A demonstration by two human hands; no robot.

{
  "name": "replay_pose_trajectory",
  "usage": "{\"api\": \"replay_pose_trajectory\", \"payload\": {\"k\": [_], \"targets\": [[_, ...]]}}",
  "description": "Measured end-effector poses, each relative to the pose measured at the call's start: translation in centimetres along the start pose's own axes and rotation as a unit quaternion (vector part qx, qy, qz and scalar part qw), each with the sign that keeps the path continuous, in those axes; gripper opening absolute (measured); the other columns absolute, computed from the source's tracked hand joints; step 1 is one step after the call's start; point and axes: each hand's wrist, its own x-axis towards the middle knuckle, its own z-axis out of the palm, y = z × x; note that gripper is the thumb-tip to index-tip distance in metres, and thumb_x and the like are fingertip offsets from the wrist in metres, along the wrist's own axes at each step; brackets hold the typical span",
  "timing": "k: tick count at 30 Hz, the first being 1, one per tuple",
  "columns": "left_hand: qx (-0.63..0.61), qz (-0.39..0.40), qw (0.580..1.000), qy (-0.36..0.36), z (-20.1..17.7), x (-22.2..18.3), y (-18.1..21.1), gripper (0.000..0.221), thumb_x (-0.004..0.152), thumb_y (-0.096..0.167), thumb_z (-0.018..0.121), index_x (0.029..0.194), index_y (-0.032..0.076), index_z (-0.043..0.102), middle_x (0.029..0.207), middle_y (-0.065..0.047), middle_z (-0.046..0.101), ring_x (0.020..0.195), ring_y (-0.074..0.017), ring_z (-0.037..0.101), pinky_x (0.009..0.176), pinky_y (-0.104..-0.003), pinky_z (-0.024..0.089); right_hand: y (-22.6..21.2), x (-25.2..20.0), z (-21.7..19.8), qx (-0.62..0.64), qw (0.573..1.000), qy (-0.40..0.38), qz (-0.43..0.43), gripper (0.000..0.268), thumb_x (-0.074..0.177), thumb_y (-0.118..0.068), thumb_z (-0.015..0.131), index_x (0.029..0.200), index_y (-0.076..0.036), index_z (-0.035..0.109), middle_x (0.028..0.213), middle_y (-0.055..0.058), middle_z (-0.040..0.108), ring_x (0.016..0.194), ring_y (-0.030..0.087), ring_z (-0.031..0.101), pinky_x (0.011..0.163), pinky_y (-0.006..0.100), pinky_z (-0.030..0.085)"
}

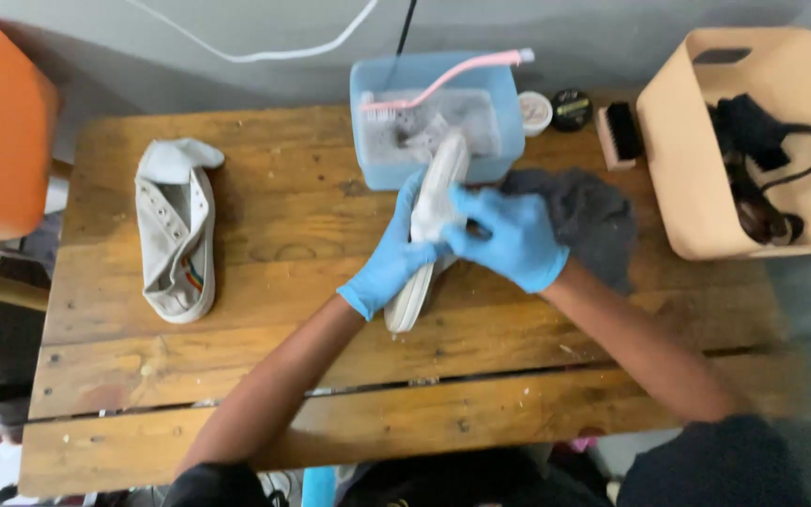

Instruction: Scrubbing the upper and sole of a white sneaker using a brush, soapy water, and a cloth.

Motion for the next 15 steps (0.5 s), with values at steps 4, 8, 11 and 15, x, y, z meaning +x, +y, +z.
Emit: {"api": "replay_pose_trajectory", "payload": {"k": [4,8,11,15], "targets": [[0.008,-0.016,1.0,-0.012,0.0,-1.7,-0.9,0.108,0.076,0.017,0.085,0.162,0.01,0.02,0.159,-0.026,0.035,0.147,-0.0405,0.037,0.121,-0.056,0.037,0.6,-0.7,-0.6,-0.026,0.999,0.0,-0.032,0.021,0.092,-0.018,0.084,0.107,-0.008,0.073,0.082,0.013,0.076,0.061,0.033,0.071,0.05,0.038,0.057],[0.002,0.015,1.0,-0.027,-1.5,-0.3,-1.8,0.107,0.075,0.016,0.083,0.162,0.01,0.021,0.159,-0.026,0.035,0.145,-0.033,0.034,0.121,-0.053,0.037,-2.9,-1.0,0.4,-0.05,0.992,-0.046,-0.108,0.025,0.089,-0.021,0.08,0.112,-0.015,0.072,0.092,0.01,0.075,0.057,0.03,0.068,0.055,0.039,0.058],[0.006,-0.009,1.0,-0.007,-1.3,-0.4,-1.4,0.112,0.074,0.015,0.086,0.163,0.01,0.019,0.16,-0.027,0.033,0.148,-0.0401,0.035,0.122,-0.054,0.035,1.1,0.2,-0.1,0.012,0.999,-0.036,0.018,0.016,0.094,-0.017,0.082,0.105,-0.012,0.071,0.092,0.011,0.078,0.077,0.034,0.074,0.057,0.042,0.059],[0.034,0.0,0.999,-0.013,-0.8,-0.5,-0.2,0.11,0.076,0.018,0.083,0.164,0.01,0.017,0.163,-0.028,0.028,0.152,-0.0438,0.028,0.124,-0.056,0.031,1.5,0.8,0.3,-0.053,0.998,-0.008,0.021,0.017,0.099,-0.026,0.082,0.104,-0.015,0.069,0.072,0.009,0.073,0.063,0.033,0.071,0.052,0.039,0.055]]}}
